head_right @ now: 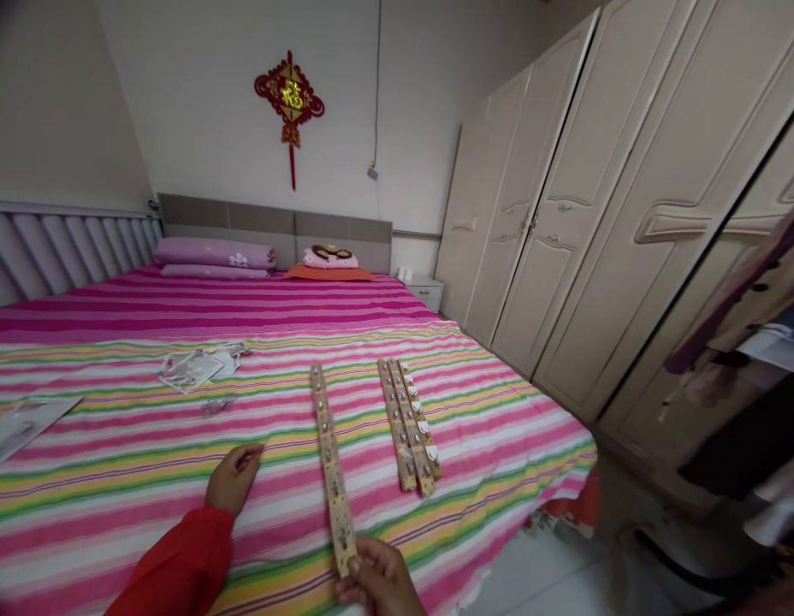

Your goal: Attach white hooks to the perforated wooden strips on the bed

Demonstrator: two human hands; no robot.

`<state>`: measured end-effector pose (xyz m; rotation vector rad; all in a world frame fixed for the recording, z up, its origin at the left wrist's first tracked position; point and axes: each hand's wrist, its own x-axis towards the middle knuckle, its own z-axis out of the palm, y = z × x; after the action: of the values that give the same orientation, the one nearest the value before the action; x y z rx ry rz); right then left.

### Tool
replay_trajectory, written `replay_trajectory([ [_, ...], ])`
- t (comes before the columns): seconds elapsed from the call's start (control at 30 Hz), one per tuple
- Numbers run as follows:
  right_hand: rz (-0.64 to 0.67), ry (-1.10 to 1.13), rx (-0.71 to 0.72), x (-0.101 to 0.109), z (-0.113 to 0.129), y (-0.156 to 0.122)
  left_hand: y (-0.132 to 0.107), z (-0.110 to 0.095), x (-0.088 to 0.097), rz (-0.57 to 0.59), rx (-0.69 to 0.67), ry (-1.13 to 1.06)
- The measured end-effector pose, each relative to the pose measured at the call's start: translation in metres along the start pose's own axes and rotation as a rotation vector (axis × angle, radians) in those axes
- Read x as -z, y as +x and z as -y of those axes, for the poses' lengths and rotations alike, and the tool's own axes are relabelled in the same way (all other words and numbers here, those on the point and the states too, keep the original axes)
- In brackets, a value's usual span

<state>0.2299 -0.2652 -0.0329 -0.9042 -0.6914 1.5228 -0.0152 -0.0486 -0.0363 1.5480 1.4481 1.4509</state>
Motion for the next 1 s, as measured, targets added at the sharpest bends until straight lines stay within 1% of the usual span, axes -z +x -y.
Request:
replay_trajectory([
  [0.13, -0.122, 0.006, 0.064, 0.003, 0.026, 0.008, -0.001, 0.0, 0.0, 0.006, -0.012, 0.006],
  [0.23, -0.185, 0.018, 0.085, 0.007, 0.037, 0.012, 0.0, 0.001, 0.0, 0.005, -0.012, 0.006],
  [0.5, -0.22, 0.073, 0.136, 0.021, 0.039, 0.024, 0.001, 0.004, 0.0, 0.003, -0.023, 0.0],
  [0.63, -0.27, 0.139, 0.142, 0.025, 0.038, 0.024, 0.0, 0.002, -0.002, -0.013, -0.015, -0.035],
  [0.77, -0.359, 0.262, 0.122, 0.027, 0.033, 0.019, -0.003, -0.009, -0.002, -0.037, 0.008, -0.063],
  [0.87, -0.396, 0.322, 0.086, 0.027, 0.018, 0.012, -0.012, -0.022, 0.005, -0.023, 0.06, -0.089],
  [0.93, -0.363, 0.279, 0.015, 0.025, 0.004, 0.006, -0.024, -0.029, 0.014, 0.011, 0.127, -0.11],
  [1.0, -0.287, 0.149, -0.032, 0.02, -0.009, -0.001, -0.04, -0.034, 0.028, 0.079, 0.214, -0.118],
])
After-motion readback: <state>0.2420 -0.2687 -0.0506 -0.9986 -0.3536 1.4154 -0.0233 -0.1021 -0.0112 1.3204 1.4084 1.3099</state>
